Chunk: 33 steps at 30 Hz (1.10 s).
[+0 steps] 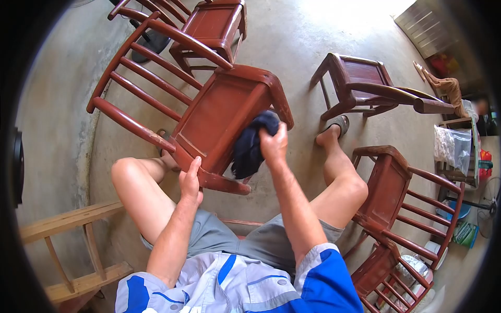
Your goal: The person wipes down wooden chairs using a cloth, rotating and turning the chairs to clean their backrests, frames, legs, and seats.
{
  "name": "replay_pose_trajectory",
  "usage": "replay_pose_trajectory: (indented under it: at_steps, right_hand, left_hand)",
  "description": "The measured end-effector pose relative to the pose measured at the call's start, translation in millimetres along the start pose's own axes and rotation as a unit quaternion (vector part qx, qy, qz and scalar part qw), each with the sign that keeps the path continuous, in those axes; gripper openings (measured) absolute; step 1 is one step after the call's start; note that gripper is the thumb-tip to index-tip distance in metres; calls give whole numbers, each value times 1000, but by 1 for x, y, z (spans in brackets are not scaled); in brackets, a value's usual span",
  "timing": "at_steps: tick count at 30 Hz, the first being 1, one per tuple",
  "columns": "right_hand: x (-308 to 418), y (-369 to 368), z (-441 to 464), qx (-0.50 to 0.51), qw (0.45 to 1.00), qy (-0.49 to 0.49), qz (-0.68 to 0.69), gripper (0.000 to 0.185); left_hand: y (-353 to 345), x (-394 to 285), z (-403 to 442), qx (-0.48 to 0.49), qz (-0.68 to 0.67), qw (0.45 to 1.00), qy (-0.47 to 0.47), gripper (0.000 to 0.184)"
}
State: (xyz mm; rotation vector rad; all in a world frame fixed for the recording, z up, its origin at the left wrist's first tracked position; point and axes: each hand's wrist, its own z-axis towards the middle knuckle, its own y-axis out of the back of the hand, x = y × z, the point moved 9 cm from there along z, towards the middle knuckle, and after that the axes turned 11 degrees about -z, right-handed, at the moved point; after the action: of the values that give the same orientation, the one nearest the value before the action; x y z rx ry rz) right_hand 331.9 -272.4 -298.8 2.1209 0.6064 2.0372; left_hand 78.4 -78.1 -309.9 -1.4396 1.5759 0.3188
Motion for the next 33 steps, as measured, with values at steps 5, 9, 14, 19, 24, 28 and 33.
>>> replay_pose_trajectory:
  at_steps: [5,9,14,19,24,28,33]
  right_hand:
    - [21,22,67,-93,991,0,-101,46]
    - [53,-20,4,-105,941,183,-265,46]
    - [28,-62,-143,191,907,237,-293,52]
    - [34,-26,-120,234,917,160,-280,46]
    - [70,32,-105,176,949,169,-201,45]
    - [92,50,-115,207,953,163,-151,46]
    - [140,36,-143,315,939,141,-13,65]
  left_hand:
    - [0,1,1,-9,-9,1000,-6,43]
    - [1,1,1,-7,-9,1000,-16,40]
    - [0,2,2,-23,-18,1000,-2,42]
    - [13,-1,3,-51,58,997,-12,48]
    - [21,-13,-8,-52,136,989,-30,60]
    - [-11,-49,-44,70,231,965,-105,67]
    - [-71,-80,-113,298,144,937,-115,91]
